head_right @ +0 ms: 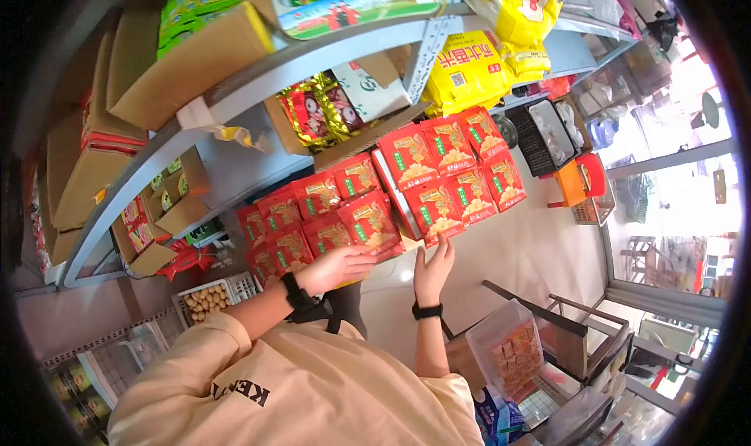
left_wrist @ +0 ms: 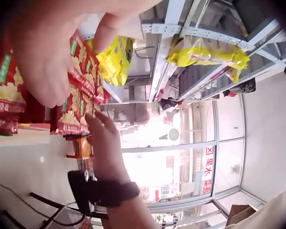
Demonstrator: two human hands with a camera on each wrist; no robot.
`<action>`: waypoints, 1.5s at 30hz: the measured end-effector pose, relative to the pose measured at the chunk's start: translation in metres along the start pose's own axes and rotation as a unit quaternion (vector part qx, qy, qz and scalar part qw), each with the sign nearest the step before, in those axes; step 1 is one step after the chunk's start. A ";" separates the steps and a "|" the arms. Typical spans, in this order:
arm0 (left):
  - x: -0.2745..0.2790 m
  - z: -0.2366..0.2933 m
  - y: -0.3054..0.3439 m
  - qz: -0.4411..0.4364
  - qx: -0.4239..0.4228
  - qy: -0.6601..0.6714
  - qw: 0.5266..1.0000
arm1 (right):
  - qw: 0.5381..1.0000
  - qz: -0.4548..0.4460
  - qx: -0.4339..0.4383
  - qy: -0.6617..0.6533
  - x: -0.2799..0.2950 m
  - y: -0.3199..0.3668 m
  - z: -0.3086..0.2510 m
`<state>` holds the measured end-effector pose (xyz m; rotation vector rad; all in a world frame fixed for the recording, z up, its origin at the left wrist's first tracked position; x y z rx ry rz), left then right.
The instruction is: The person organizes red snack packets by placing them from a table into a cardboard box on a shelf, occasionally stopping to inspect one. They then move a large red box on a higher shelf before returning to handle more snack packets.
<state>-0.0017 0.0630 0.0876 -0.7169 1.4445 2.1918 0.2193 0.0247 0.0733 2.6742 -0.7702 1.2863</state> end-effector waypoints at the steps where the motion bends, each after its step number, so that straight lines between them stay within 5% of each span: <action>1: 0.008 0.004 0.017 0.008 -0.013 0.002 1.000 | 1.000 -0.002 -0.009 -0.008 0.000 0.016 -0.006; 9: 0.094 0.045 0.166 -0.026 -0.130 -0.050 0.990 | 0.996 0.007 -0.065 -0.063 -0.011 0.123 -0.120; 18: 0.166 0.128 0.387 -0.085 -0.310 -0.114 0.940 | 0.958 -0.071 0.214 -0.175 -0.025 0.124 -0.392; 25: 0.135 0.197 0.506 -0.072 -0.493 -0.200 0.844 | 0.863 -0.044 0.470 -0.180 0.008 0.106 -0.569; 30: 0.108 0.279 0.555 -0.057 -0.624 -0.191 0.756 | 0.829 -0.017 0.540 -0.147 0.026 0.073 -0.669; 33: 0.108 0.335 0.545 0.030 -0.588 -0.174 0.789 | 0.854 -0.072 0.509 -0.075 0.005 0.031 -0.713; 35: 0.125 0.374 0.510 0.113 -0.473 -0.120 0.865 | 0.882 -0.130 0.451 0.052 -0.030 -0.007 -0.727; 37: 0.136 0.387 0.487 0.127 -0.413 -0.090 0.897 | 0.804 -0.144 0.497 0.295 -0.094 -0.058 -0.726; 40: 0.146 0.398 0.459 0.187 -0.352 -0.133 0.908 | 0.802 -0.299 0.419 0.304 -0.117 -0.068 -0.717; 45: 0.157 0.413 0.424 0.237 -0.224 -0.227 0.918 | 0.804 -0.307 0.368 0.353 -0.158 -0.084 -0.703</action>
Point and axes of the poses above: each hand's wrist, its own y-axis away from the middle knuckle, its own x-axis out of the back of the hand, z = x × y, the point moved 1 cm from there along -y, towards the middle knuckle, and after that the axes turned 4 degrees about z, right-handed, at the moved point
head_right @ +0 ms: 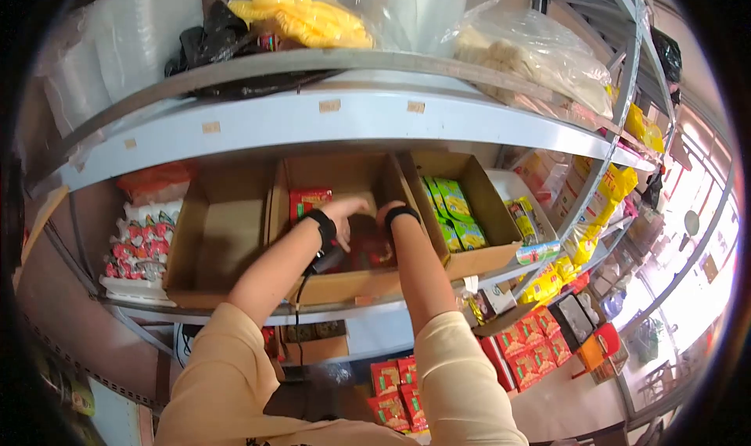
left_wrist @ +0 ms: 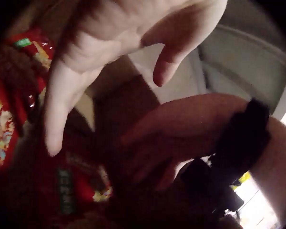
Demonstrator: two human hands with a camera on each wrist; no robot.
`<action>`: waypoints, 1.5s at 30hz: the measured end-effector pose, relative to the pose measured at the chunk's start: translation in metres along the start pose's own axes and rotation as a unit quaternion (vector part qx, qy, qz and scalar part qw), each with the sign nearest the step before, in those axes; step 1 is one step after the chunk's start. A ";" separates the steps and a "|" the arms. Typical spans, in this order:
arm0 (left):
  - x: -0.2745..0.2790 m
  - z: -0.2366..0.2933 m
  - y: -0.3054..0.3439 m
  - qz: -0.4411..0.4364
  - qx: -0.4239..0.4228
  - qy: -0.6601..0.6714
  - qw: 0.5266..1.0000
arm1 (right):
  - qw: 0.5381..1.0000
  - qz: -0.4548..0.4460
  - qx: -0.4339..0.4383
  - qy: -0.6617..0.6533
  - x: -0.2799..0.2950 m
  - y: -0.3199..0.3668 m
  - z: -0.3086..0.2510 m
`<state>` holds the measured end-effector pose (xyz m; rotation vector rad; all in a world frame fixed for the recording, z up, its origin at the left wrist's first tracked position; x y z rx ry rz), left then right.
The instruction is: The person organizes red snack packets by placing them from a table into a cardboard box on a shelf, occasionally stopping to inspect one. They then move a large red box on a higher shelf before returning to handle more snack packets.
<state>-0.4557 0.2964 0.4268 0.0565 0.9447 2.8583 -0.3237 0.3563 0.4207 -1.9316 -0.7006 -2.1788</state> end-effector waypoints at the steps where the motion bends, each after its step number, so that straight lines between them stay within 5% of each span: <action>1: 0.001 -0.003 -0.002 -0.018 -0.001 -0.032 0.999 | 0.999 -0.022 -0.026 -0.026 -0.001 0.004 -0.004; 3: -0.002 -0.008 -0.011 0.016 0.014 -0.050 0.999 | 0.985 -0.064 -0.113 -0.111 -0.005 0.016 -0.012; 5: -0.005 -0.013 -0.017 0.053 0.029 -0.058 0.996 | 0.993 -0.032 -0.094 -0.069 -0.034 -0.023 -0.003; 8: 0.000 -0.021 -0.029 -0.015 -0.017 -0.104 0.994 | 0.993 -0.024 -0.094 -0.067 -0.044 -0.038 0.004; 10: -0.003 -0.021 -0.024 -0.007 -0.030 -0.120 0.992 | 0.994 -0.014 -0.077 -0.078 -0.027 -0.004 -0.006; 13: 0.000 -0.022 -0.020 0.067 -0.033 -0.134 0.988 | 0.998 -0.012 0.022 0.055 -0.035 -0.013 -0.010; 17: 0.008 -0.019 -0.018 0.122 -0.058 -0.094 0.986 | 0.999 0.033 0.001 -0.018 -0.030 -0.023 -0.003; 18: 0.013 -0.019 -0.031 0.131 -0.123 -0.075 0.981 | 0.999 0.030 0.017 -0.025 -0.047 -0.072 0.007; 20: 0.022 -0.018 -0.055 0.141 -0.251 -0.041 0.957 | 0.986 0.162 0.036 -0.030 -0.058 -0.108 0.040; 21: 0.031 -0.012 -0.071 0.115 -0.348 -0.024 0.930 | 0.980 0.171 0.054 -0.083 -0.019 -0.058 0.027; 23: 0.008 0.008 -0.019 0.317 -0.313 0.110 0.888 | 0.962 0.222 0.103 -0.122 0.023 -0.012 0.028; 24: -0.010 0.016 0.062 0.169 -0.364 0.122 0.908 | 0.945 0.285 0.105 -0.124 0.030 -0.010 0.041; 26: -0.005 0.023 0.068 0.207 -0.506 0.070 0.835 | 0.911 0.345 0.079 -0.212 0.064 0.058 0.040; 28: -0.001 0.027 0.084 0.167 -0.568 0.042 0.805 | 0.819 0.398 0.106 -0.399 0.064 0.088 0.057; 29: -0.008 0.023 0.102 0.128 -0.591 0.062 0.794 | 0.792 0.457 0.117 -0.387 0.072 0.130 0.049; 32: -0.028 -0.006 0.151 0.026 -0.622 -0.027 0.782 | 0.685 0.386 0.173 -0.594 0.066 0.204 0.039; 33: -0.032 -0.024 0.142 0.055 -0.609 -0.063 0.789 | 0.675 0.370 0.168 -0.615 0.060 0.225 0.034; 36: -0.068 -0.066 0.172 -0.081 -0.529 -0.117 0.837 | 0.639 0.289 0.138 -0.699 0.032 0.264 0.019; 37: -0.076 -0.081 0.165 -0.101 -0.488 -0.085 0.863 | 0.660 0.279 0.138 -0.683 0.024 0.277 0.016; 42: -0.097 -0.134 0.160 -0.179 -0.350 -0.094 0.915 | 0.476 0.336 0.079 -0.809 -0.042 0.311 0.006; 45: -0.119 -0.191 0.134 -0.213 -0.359 -0.098 0.903 | 0.432 0.359 0.029 -0.827 -0.091 0.335 -0.001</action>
Point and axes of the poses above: each hand's wrist, its own y-axis away from the middle knuckle, its own x-axis out of the back of the hand, z = x × y, the point moved 1 cm from there along -y, towards the middle knuckle, and after that the axes turned 4 degrees about z, right-handed, at the moved point
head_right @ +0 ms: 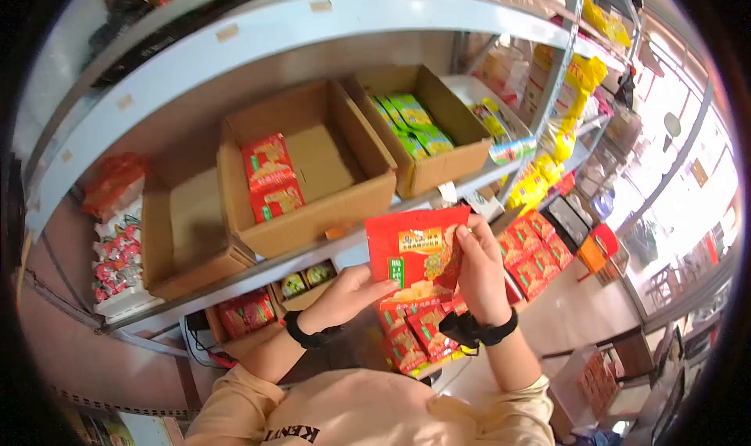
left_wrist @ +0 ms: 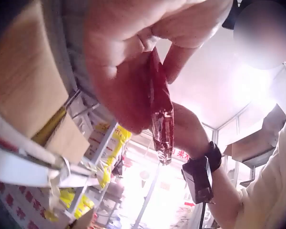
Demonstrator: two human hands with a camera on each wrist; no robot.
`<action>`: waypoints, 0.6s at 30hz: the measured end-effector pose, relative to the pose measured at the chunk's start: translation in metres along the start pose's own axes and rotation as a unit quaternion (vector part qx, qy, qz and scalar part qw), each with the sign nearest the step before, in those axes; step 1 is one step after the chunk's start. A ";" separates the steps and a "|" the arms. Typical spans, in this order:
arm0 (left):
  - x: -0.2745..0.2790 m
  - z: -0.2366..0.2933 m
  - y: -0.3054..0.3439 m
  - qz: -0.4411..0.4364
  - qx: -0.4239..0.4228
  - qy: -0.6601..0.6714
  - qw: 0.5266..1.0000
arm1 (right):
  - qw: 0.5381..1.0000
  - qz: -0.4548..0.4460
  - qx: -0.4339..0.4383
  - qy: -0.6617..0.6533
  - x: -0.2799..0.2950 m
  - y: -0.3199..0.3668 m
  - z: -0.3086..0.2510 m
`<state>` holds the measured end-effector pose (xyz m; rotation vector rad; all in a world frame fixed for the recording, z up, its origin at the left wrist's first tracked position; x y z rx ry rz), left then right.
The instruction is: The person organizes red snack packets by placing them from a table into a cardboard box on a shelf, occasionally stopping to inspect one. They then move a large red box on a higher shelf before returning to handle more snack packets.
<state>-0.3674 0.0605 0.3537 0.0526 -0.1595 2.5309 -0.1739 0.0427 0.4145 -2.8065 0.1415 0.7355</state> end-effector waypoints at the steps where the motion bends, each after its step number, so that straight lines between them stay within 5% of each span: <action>1: -0.009 -0.023 0.002 -0.006 0.026 0.026 0.999 | 1.000 0.001 -0.001 0.010 0.021 0.013 0.014; 3: -0.028 -0.058 0.008 -0.021 0.077 0.073 0.994 | 0.993 0.107 -0.038 0.030 0.039 0.046 0.032; 4: -0.045 -0.061 0.010 0.025 0.024 0.154 0.988 | 0.988 0.125 -0.058 0.069 0.056 0.064 0.042; 7: -0.070 -0.081 0.014 0.005 0.095 0.175 0.980 | 0.960 0.178 -0.137 0.169 0.099 0.125 0.073; 10: -0.098 -0.107 0.020 -0.041 0.154 0.100 0.982 | 0.942 0.259 -0.165 0.135 0.107 0.169 0.081; 18: -0.201 -0.150 0.011 -0.107 0.166 0.177 0.964 | 0.890 0.406 -0.141 0.154 0.175 0.208 0.066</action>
Point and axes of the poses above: each hand's wrist, its own y-axis away from the middle knuckle, its own x-axis out of the back of the hand, z = x × y, the point moved 1 cm from there along -y, towards the middle knuckle, and after that the axes turned 4 degrees about z, right-handed, at the moved point
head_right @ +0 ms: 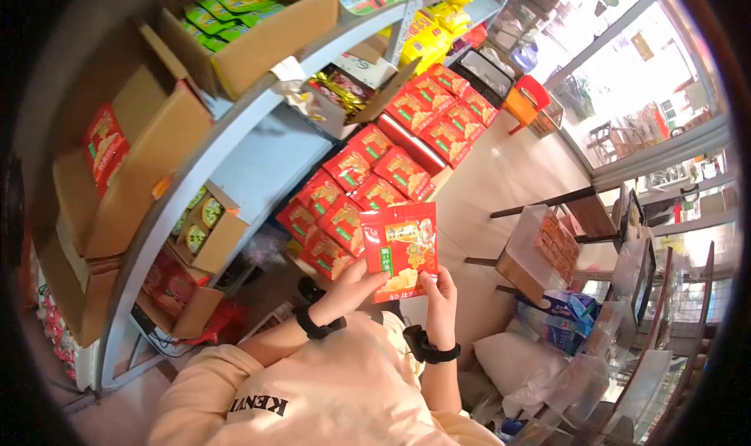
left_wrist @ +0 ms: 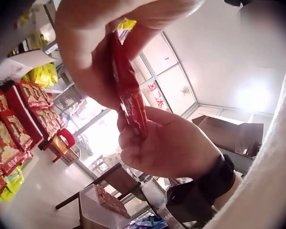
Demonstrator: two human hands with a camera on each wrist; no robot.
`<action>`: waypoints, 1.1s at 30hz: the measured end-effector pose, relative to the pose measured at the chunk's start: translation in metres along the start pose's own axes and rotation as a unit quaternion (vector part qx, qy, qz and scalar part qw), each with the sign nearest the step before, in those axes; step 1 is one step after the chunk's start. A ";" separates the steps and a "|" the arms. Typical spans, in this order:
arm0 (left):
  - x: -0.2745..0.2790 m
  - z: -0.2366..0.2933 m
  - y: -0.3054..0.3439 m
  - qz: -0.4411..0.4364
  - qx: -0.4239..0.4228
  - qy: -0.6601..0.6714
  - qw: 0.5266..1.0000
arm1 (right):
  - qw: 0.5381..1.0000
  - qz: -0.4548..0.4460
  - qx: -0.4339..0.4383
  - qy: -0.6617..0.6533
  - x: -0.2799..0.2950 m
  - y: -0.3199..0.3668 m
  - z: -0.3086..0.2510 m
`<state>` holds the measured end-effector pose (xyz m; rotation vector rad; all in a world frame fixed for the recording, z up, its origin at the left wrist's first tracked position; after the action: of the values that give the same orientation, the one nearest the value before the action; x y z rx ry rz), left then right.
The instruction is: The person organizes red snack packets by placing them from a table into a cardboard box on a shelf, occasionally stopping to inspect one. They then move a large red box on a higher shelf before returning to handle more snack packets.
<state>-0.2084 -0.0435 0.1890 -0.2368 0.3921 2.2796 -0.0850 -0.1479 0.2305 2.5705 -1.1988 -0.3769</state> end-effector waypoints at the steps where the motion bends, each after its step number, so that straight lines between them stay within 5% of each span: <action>1: -0.009 -0.007 -0.008 -0.003 0.012 0.004 1.000 | 1.000 0.009 0.000 -0.001 0.011 -0.009 0.001; 10: -0.092 -0.045 -0.112 0.054 0.195 0.132 0.970 | 0.994 -0.031 -0.083 0.065 0.107 -0.159 -0.002; 15: -0.126 -0.060 -0.205 0.108 0.300 0.201 0.926 | 0.965 -0.044 -0.008 0.257 0.147 -0.275 0.002; 23: -0.142 -0.085 -0.362 0.145 0.337 0.306 0.879 | 0.934 -0.050 0.161 0.314 0.150 -0.431 -0.030; 27: -0.151 -0.085 -0.443 0.182 0.261 0.253 0.914 | 0.940 -0.024 0.136 0.311 0.163 -0.521 -0.024; 30: -0.147 -0.096 -0.477 0.193 0.293 0.186 0.918 | 0.902 -0.021 0.213 0.376 0.165 -0.594 0.008; 33: -0.130 -0.116 -0.472 0.095 0.256 0.103 0.956 | 0.830 0.011 0.246 0.501 0.141 -0.602 0.023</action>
<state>0.2343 0.1268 0.0227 -0.1736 1.1354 2.2519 0.4167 0.1110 -0.0222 2.4539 -0.9304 1.2989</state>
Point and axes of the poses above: each hand's wrist, its own y-axis away from the middle knuckle, its own x-axis out of the back of the hand, z = x × y, the point moved 1 cm from there along -y, towards the middle knuckle, and after that the axes turned 4 degrees about z, right-handed, at the moved point
